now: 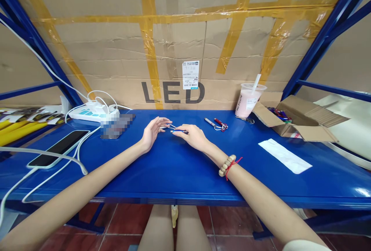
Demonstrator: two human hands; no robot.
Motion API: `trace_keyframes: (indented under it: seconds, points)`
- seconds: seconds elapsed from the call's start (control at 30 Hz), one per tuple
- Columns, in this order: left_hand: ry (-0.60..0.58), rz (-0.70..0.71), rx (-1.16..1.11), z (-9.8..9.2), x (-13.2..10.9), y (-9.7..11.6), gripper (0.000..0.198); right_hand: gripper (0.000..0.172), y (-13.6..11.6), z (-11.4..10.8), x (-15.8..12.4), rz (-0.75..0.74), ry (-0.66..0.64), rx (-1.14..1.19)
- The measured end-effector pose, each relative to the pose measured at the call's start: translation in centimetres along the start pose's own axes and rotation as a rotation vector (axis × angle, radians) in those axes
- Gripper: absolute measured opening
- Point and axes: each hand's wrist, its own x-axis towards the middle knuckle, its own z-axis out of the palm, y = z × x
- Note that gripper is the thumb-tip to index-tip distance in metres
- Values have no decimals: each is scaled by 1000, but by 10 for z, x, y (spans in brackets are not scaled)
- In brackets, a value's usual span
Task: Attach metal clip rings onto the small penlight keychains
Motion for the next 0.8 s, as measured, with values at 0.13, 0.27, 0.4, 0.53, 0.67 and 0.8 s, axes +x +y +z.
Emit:
trace_keyframes:
  seconds: [0.13,0.27,0.4,0.53,0.67,0.8]
  points:
    - [-4,-2,-7,0,1,0,39,30,-1,0,0,-12,-1,7]
    - [3,-5,-30,-1,2,-2,38,30,-1,0,0,-2,-17,-10]
    - [12,4,-40,0,3,-3,39,30,0,0,0,0,-24,-22]
    - [29,7,-55,1,3,-4,40,31,0,1,0,4,-7,-25]
    - [25,12,-59,1,3,-4,39,32,-1,1,-1,13,2,-21]
    - [22,7,-56,1,2,-3,39,30,0,0,0,4,-1,-32]
